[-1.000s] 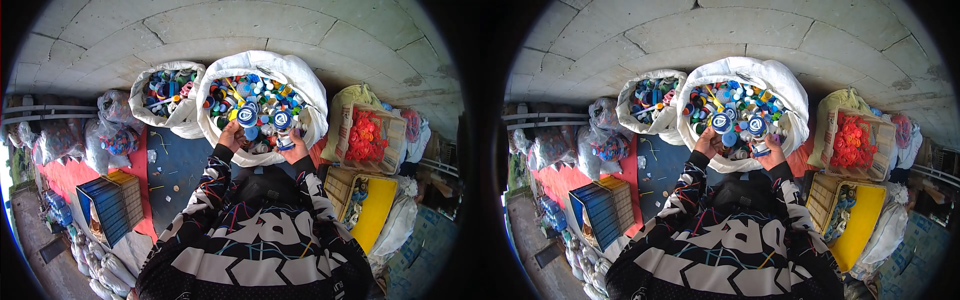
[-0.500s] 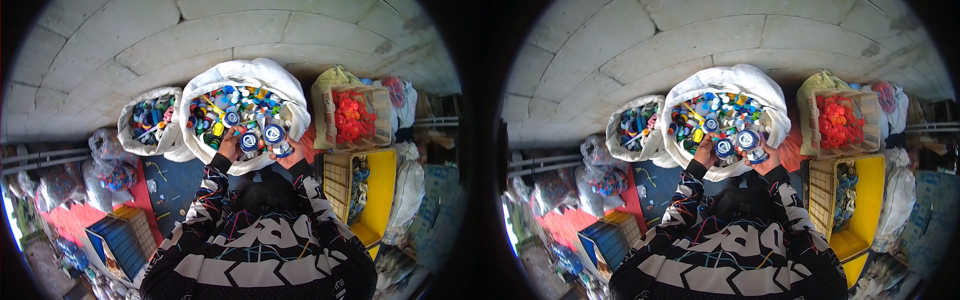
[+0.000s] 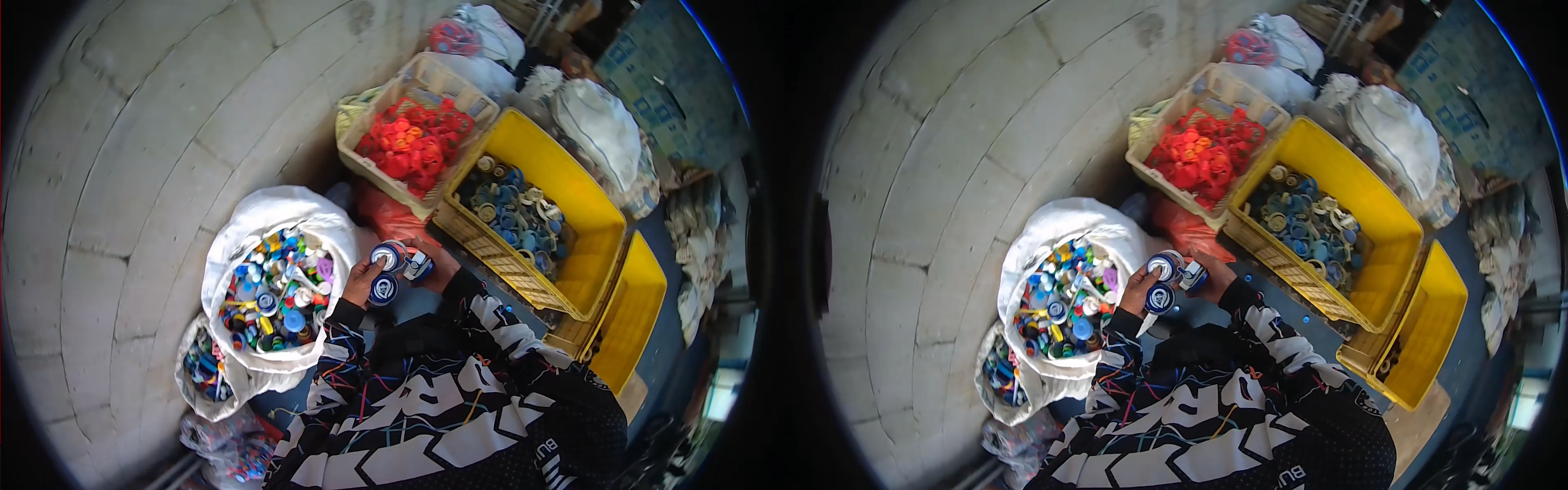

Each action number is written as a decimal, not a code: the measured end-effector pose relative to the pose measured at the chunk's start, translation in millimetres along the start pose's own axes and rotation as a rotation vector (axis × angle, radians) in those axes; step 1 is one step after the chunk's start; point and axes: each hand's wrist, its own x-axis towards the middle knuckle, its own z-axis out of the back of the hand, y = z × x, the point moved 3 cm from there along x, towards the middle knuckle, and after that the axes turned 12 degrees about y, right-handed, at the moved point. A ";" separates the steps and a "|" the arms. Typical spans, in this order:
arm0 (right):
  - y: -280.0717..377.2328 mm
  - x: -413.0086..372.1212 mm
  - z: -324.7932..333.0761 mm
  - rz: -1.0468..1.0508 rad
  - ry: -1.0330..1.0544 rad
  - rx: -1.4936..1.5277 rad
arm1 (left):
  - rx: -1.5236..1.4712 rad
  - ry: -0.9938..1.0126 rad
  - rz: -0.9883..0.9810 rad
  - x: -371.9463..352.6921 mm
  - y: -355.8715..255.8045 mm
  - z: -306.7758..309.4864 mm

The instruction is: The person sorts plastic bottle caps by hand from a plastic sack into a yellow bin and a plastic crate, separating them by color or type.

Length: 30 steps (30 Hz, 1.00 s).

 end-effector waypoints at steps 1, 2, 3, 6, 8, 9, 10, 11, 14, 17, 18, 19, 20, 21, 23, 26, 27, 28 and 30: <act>12.8 -20.8 8.7 0.049 -0.068 0.011 | 0.022 -0.016 0.044 15.8 7.7 -15.0; 24.5 -40.3 23.1 0.099 -0.133 0.022 | 0.055 0.012 0.051 36.1 21.3 -24.5; 29.2 -57.2 51.1 0.180 -0.152 0.100 | 0.084 0.043 0.060 58.2 39.5 -31.5; 57.6 -117.9 107.0 0.397 -0.284 0.188 | 0.112 0.107 0.151 108.5 70.3 -86.6; 72.6 -160.9 143.3 0.522 -0.353 0.235 | 0.060 0.125 0.227 137.6 96.4 -120.7; 78.1 -182.3 162.7 0.577 -0.357 0.261 | 0.046 0.153 0.260 151.4 106.8 -138.5; 85.6 -204.4 177.4 0.627 -0.367 0.283 | 0.042 0.172 0.285 165.3 117.8 -151.5; 92.7 -225.4 190.7 0.624 -0.380 0.290 | 0.039 0.192 0.307 180.1 129.6 -162.7; 101.2 -271.5 234.3 0.716 -0.431 0.276 | -0.015 0.217 0.351 217.3 163.2 -199.7; 97.6 -302.4 273.7 0.758 -0.505 0.300 | -0.068 0.246 0.398 250.5 191.9 -221.3; 98.9 -309.6 279.3 0.770 -0.530 0.307 | -0.089 0.260 0.425 260.7 199.3 -227.3; 99.5 -314.7 284.4 0.805 -0.567 0.334 | -0.112 0.273 0.450 270.2 206.8 -232.0; 99.4 -317.5 290.4 0.828 -0.607 0.377 | -0.134 0.285 0.476 279.0 214.0 -235.8; 97.8 -317.8 296.4 0.851 -0.648 0.424 | -0.135 0.264 0.489 286.3 218.7 -238.5; 92.1 -316.2 311.2 0.863 -0.707 0.441 | -0.173 0.288 0.541 297.5 227.5 -239.1; 93.4 -316.0 316.5 0.820 -0.827 0.409 | -0.190 0.312 0.619 314.4 230.2 -243.1; 94.2 -315.4 316.8 0.814 -0.884 0.397 | -0.193 0.297 0.616 316.7 229.7 -246.8; 95.1 -315.8 315.9 0.835 -0.925 0.366 | -0.200 0.280 0.609 318.7 229.5 -250.5; 99.5 -311.2 315.7 0.877 -0.985 0.297 | -0.199 0.280 0.609 327.6 231.0 -250.7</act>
